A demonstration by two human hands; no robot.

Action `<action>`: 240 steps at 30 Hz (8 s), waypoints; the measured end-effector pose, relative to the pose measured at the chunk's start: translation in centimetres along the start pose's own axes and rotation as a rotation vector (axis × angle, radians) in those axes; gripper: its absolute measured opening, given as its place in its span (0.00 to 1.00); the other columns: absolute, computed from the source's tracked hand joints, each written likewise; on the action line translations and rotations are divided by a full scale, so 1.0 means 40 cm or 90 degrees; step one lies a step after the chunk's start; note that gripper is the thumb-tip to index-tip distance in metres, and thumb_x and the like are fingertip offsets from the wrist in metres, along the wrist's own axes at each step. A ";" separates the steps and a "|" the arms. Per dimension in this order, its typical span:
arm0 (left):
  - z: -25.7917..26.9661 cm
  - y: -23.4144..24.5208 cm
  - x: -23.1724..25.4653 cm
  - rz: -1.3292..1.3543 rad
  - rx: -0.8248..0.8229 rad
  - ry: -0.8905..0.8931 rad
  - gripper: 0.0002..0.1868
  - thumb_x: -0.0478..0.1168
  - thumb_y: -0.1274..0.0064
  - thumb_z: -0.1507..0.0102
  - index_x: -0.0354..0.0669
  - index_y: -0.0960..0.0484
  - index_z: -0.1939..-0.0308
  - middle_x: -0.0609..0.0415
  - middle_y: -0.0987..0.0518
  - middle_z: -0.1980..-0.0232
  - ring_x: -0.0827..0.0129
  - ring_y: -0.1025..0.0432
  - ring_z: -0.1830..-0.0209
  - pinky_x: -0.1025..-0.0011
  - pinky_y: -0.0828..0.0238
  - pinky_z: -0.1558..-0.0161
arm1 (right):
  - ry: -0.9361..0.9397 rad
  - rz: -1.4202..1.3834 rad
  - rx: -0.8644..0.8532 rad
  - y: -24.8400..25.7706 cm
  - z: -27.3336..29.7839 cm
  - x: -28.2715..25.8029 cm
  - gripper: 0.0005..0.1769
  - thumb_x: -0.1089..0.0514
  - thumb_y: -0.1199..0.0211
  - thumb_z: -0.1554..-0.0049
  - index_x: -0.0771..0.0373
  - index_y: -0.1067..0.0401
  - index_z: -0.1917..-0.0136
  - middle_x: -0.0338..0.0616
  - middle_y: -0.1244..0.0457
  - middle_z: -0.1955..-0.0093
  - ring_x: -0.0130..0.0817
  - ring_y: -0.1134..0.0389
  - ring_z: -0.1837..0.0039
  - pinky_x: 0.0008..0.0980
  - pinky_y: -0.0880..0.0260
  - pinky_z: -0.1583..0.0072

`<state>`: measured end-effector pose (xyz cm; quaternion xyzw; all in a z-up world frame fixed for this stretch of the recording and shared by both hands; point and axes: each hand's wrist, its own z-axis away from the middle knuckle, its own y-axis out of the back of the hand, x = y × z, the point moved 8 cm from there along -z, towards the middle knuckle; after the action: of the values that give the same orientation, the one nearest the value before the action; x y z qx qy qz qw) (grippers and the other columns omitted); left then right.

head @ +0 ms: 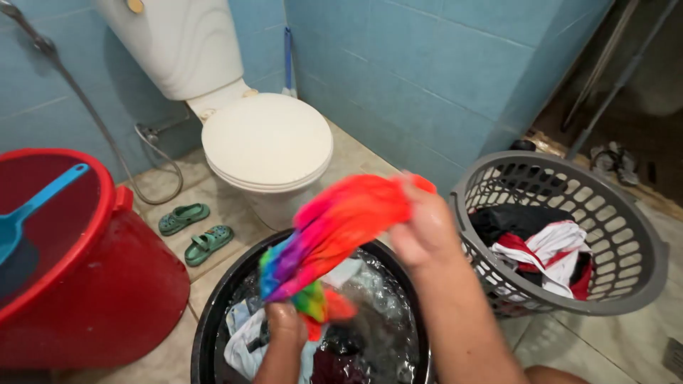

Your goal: Hand washing various items of clothing in a basin inside a bathroom.

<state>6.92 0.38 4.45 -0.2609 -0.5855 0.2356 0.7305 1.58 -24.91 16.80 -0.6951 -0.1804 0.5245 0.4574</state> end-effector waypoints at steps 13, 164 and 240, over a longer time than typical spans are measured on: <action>-0.024 -0.196 0.089 0.056 -0.075 0.046 0.01 0.37 0.45 0.38 0.46 0.21 0.63 0.53 0.22 0.65 0.63 0.27 0.66 0.60 0.27 0.62 | -0.323 0.318 0.299 0.339 0.193 0.328 0.34 0.32 0.44 0.41 0.55 0.35 0.31 0.45 0.36 0.37 0.50 0.37 0.33 0.69 0.48 0.31; 0.057 0.647 -0.352 -0.543 0.042 0.336 0.15 0.34 0.46 0.45 0.36 0.16 0.55 0.52 0.20 0.68 0.69 0.31 0.73 0.69 0.35 0.69 | -0.220 0.753 0.284 0.609 0.188 0.535 0.11 0.57 0.47 0.38 0.62 0.27 0.57 0.45 0.37 0.62 0.37 0.37 0.59 0.38 0.37 0.54; -0.223 0.011 0.240 0.358 -0.207 0.017 0.14 0.53 0.53 0.31 0.51 0.21 0.62 0.53 0.21 0.57 0.58 0.27 0.53 0.57 0.28 0.46 | -0.089 0.188 0.141 0.184 0.135 0.303 0.17 0.59 0.48 0.39 0.65 0.30 0.38 0.46 0.30 0.42 0.38 0.30 0.41 0.39 0.31 0.38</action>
<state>17.56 6.03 9.60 -0.5292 -0.5105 0.3280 0.5930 -0.27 -17.44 3.70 -0.6217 -0.0489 0.6494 0.4352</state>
